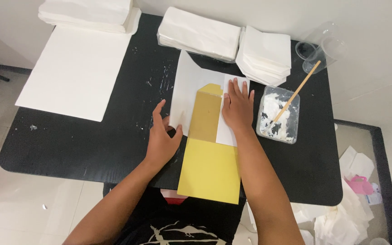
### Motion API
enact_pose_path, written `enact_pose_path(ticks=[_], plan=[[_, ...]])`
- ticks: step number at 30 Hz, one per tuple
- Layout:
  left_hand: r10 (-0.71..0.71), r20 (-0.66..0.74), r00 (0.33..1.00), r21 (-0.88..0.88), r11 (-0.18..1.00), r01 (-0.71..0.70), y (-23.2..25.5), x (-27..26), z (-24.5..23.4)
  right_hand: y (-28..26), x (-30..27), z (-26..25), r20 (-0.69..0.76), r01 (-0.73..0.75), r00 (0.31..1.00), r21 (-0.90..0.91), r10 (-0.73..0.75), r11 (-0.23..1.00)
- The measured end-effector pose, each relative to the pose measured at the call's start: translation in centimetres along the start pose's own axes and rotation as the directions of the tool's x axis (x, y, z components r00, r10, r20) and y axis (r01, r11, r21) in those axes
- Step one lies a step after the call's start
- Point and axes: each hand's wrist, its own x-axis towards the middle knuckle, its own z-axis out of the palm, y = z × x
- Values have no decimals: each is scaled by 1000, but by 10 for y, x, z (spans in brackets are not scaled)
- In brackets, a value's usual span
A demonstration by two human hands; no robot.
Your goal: Folding and gluing paper components to assemble a paper bag on a workbench.
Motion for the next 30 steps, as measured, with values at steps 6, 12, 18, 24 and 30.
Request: enact_pose_path(ticks=[6,12,18,24,30], plan=[[-15,-38,999,-224,974,6,-42,8,21,4,2,4,6,1,1000,-25,0,1000],[65,34,997,-304,951,-51,-57,14,51,0,-2,-2,13,7,1000,-18,-7,1000],[45,130,991,-173,985,-22,-41,17,49,-1,-2,-5,32,10,999,33,-11,999],[32,196,980,-30,999,-26,-24,15,47,11,2,3,31,11,999,134,-15,991],[101,230,968,259,952,-161,-7,9,57,23,7,11,6,17,1000,186,-18,982]])
